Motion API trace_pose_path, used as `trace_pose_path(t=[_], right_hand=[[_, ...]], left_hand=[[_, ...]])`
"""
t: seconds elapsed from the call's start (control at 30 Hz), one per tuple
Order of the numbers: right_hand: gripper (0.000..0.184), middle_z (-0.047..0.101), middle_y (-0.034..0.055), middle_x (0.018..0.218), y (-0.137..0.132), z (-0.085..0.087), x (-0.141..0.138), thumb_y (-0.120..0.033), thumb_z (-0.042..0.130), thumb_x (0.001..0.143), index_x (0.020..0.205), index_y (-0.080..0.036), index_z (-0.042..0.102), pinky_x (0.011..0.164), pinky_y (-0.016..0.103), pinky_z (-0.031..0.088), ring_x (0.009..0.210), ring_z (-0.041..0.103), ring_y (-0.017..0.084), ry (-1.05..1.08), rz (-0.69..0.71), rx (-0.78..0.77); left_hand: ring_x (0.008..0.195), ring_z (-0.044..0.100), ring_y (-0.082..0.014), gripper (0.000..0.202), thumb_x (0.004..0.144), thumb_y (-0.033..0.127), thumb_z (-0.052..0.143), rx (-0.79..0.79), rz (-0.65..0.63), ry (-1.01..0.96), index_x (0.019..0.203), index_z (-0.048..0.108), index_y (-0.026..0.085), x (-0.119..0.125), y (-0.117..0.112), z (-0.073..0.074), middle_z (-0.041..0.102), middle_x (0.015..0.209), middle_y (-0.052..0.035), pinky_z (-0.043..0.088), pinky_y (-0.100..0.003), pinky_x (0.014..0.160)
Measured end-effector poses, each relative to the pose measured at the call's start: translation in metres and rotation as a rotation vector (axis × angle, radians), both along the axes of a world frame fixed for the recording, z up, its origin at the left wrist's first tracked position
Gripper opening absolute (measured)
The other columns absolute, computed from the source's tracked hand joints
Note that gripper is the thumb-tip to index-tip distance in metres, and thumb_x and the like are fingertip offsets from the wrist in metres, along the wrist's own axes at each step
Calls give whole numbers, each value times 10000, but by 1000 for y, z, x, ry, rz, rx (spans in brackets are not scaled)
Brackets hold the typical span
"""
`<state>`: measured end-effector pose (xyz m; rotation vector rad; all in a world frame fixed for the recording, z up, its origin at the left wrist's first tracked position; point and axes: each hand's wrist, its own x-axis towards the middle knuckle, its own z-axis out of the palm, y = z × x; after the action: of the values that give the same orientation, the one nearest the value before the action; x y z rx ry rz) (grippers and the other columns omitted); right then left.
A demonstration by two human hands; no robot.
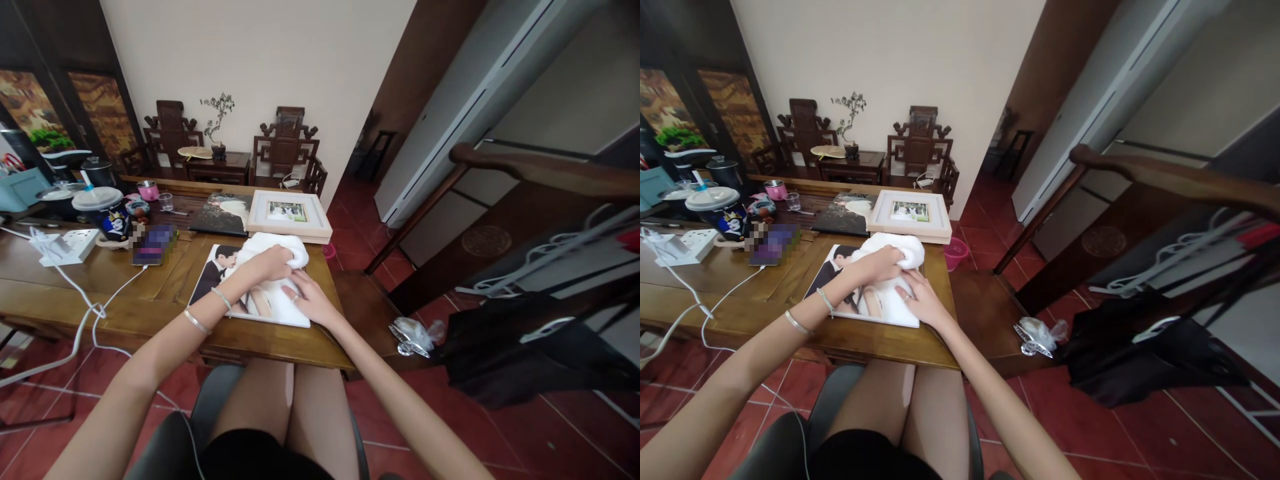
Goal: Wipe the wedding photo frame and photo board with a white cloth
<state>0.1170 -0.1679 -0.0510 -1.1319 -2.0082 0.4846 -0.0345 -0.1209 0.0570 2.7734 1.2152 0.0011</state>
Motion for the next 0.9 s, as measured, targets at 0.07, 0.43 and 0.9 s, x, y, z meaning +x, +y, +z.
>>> trace_pose_path(t=[0.07, 0.43, 0.9], right_hand=[[429, 548, 130, 1384, 0, -1, 0, -391, 506, 917, 1300, -223, 600, 1111, 507, 351, 1307, 478, 296, -1, -2, -8], [454, 524, 109, 1427, 2, -5, 0, -428, 517, 917, 1329, -251, 588, 1136, 518, 321, 1356, 436, 271, 36, -14, -24], [454, 506, 110, 1445, 1, -5, 1, -413, 519, 917, 1333, -243, 582, 1142, 531, 305, 1367, 421, 270, 35, -14, -38]], left_hand=[[992, 631, -209, 312, 936, 342, 585, -11, 29, 22, 1184, 586, 152, -8, 3, -4, 616, 1171, -90, 548, -414, 841], [1300, 471, -308, 370, 876, 12, 380, 102, 213, 82, 1128, 648, 57, -100, -21, -9, 566, 1366, -126, 378, -353, 1076], [1467, 190, -341, 461, 756, 2, 410, -34, 45, 108, 1106, 695, 100, -85, -134, -16, 255, 1586, -110, 248, -528, 1169]])
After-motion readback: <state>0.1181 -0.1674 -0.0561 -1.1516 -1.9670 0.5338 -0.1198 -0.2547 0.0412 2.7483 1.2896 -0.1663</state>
